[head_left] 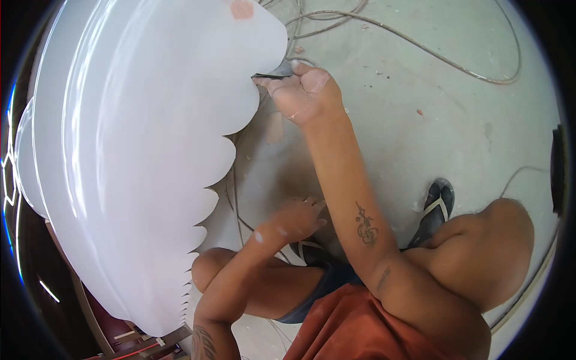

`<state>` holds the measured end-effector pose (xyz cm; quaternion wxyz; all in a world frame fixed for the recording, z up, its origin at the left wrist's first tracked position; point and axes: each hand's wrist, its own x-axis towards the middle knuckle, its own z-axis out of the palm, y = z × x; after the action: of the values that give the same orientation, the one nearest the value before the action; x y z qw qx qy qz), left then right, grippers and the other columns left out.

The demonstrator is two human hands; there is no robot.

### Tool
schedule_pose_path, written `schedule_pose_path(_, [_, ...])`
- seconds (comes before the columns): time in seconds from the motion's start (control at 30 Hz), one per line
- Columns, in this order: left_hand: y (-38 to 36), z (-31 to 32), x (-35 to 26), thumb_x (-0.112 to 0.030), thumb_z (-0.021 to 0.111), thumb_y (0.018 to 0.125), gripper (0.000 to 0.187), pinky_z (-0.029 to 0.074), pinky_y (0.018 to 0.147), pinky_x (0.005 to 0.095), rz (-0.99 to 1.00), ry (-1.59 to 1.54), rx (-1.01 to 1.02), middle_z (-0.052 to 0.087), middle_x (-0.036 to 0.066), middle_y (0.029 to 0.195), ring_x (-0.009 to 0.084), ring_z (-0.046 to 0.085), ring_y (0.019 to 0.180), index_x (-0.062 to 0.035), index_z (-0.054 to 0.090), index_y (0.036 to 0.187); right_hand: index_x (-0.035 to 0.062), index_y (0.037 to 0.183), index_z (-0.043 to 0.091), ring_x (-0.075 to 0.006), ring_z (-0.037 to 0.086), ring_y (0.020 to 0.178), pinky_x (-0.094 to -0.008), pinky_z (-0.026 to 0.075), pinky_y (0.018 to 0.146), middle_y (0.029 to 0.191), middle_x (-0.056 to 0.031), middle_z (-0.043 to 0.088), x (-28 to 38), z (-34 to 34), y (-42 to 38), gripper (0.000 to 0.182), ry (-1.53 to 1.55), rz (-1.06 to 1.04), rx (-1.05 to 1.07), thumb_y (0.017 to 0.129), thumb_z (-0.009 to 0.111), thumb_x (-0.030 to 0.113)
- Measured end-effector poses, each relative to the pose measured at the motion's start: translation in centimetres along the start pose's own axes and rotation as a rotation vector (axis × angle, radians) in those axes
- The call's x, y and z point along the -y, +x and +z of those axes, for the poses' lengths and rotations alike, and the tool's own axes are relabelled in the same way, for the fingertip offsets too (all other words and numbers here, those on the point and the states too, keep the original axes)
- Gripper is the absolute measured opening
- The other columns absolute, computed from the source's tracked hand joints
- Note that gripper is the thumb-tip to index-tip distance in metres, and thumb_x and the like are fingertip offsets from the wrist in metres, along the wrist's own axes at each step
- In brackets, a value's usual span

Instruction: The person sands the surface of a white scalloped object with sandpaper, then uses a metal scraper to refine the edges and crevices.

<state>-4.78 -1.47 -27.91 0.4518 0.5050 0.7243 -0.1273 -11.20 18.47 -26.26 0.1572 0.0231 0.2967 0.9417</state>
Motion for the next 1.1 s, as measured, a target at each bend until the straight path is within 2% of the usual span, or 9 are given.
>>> schedule_pose_path(0.27, [0.4, -0.2, -0.7, -0.034, 0.056, 0.104, 0.049, 0.050, 0.103, 0.0496, 0.011, -0.056, -0.023, 0.064, 0.020, 0.135, 0.0384, 0.064, 0.121, -0.0014, 0.057, 0.141, -0.0074, 0.163, 0.005, -0.0321, 0.014, 0.160, -0.0486, 0.009, 0.134, 0.174, -0.0199, 0.009, 0.9, -2.6, 2.7, 0.055, 0.041, -0.054, -0.178, 0.113, 0.016, 0.014])
schedule_pose_path(0.33, [-0.2, -2.1, -1.3, -0.035, 0.056, 0.104, 0.049, 0.049, 0.104, 0.0494, 0.080, -0.034, 0.007, 0.064, 0.021, 0.134, 0.0384, 0.063, 0.122, -0.0010, 0.059, 0.139, -0.0067, 0.162, 0.010, -0.0291, 0.018, 0.159, -0.0439, 0.011, 0.134, 0.173, -0.0192, 0.013, 1.1, -2.4, 1.9, 0.054, 0.062, 0.079, 0.082, 0.114, 0.016, 0.015])
schedule_pose_path(0.43, [-0.1, -0.7, -0.4, -0.034, 0.056, 0.103, 0.047, 0.048, 0.105, 0.0484, -0.038, -0.030, -0.022, 0.064, 0.021, 0.134, 0.0382, 0.062, 0.123, -0.0009, 0.061, 0.136, -0.0062, 0.162, 0.014, -0.0265, 0.022, 0.158, -0.0396, 0.013, 0.133, 0.172, -0.0191, 0.017, -0.4, 0.9, -0.4, 0.053, 0.047, 0.015, -0.100, 0.114, 0.018, 0.014])
schedule_pose_path(0.57, [0.7, 0.4, 0.3, -0.033, 0.057, 0.103, 0.046, 0.048, 0.106, 0.0474, -0.049, -0.109, -0.011, 0.064, 0.021, 0.134, 0.0385, 0.061, 0.125, -0.0007, 0.063, 0.134, -0.0057, 0.162, 0.013, -0.0270, 0.022, 0.158, -0.0393, 0.012, 0.133, 0.172, -0.0203, 0.016, 1.3, -1.7, 0.9, 0.053, 0.146, 0.088, -0.055, 0.114, 0.019, 0.014])
schedule_pose_path(0.63, [0.6, 0.8, 0.5, -0.033, 0.058, 0.102, 0.046, 0.048, 0.105, 0.0476, -0.075, -0.048, -0.062, 0.065, 0.022, 0.134, 0.0391, 0.061, 0.124, -0.0010, 0.062, 0.135, -0.0051, 0.162, 0.011, -0.0268, 0.024, 0.156, -0.0387, 0.016, 0.133, 0.172, -0.0189, 0.020, 0.3, 0.0, -1.1, 0.054, -0.392, -0.028, 0.005, 0.113, 0.023, 0.012])
schedule_pose_path(0.8, [0.7, 0.7, -0.1, -0.034, 0.059, 0.102, 0.048, 0.048, 0.105, 0.0477, -0.007, -0.098, -0.022, 0.063, 0.022, 0.136, 0.0393, 0.061, 0.125, -0.0002, 0.061, 0.136, -0.0057, 0.162, 0.010, -0.0272, 0.024, 0.157, -0.0396, 0.016, 0.133, 0.172, -0.0177, 0.019, 0.3, 0.1, -0.9, 0.054, -0.267, -0.019, -0.005, 0.113, 0.022, 0.011])
schedule_pose_path(0.93, [0.4, 1.0, 1.0, -0.034, 0.059, 0.102, 0.051, 0.048, 0.105, 0.0483, 0.022, -0.063, -0.075, 0.062, 0.023, 0.136, 0.0393, 0.062, 0.123, 0.0010, 0.058, 0.139, -0.0062, 0.162, 0.008, -0.0274, 0.023, 0.157, -0.0404, 0.016, 0.133, 0.173, -0.0167, 0.018, -0.4, 0.5, -0.7, 0.054, -0.878, -0.107, -0.051, 0.112, 0.022, 0.010])
schedule_pose_path(1.03, [0.9, 1.6, 1.5, -0.033, 0.058, 0.102, 0.052, 0.048, 0.106, 0.0486, 0.033, -0.062, -0.112, 0.064, 0.023, 0.133, 0.0396, 0.062, 0.122, 0.0013, 0.056, 0.141, -0.0067, 0.162, 0.006, -0.0272, 0.019, 0.159, -0.0402, 0.014, 0.133, 0.174, -0.0170, 0.013, 1.0, -0.1, 0.8, 0.054, 0.126, 0.069, -0.112, 0.112, 0.020, 0.010])
schedule_pose_path(1.1, [1.1, 1.8, 1.6, -0.033, 0.058, 0.102, 0.052, 0.047, 0.106, 0.0487, 0.019, -0.065, -0.085, 0.064, 0.023, 0.132, 0.0397, 0.062, 0.122, 0.0015, 0.057, 0.141, -0.0068, 0.162, 0.006, -0.0277, 0.020, 0.158, -0.0409, 0.014, 0.133, 0.174, -0.0173, 0.013, 0.6, 0.1, -0.1, 0.054, 0.063, 0.056, -0.086, 0.113, 0.020, 0.010])
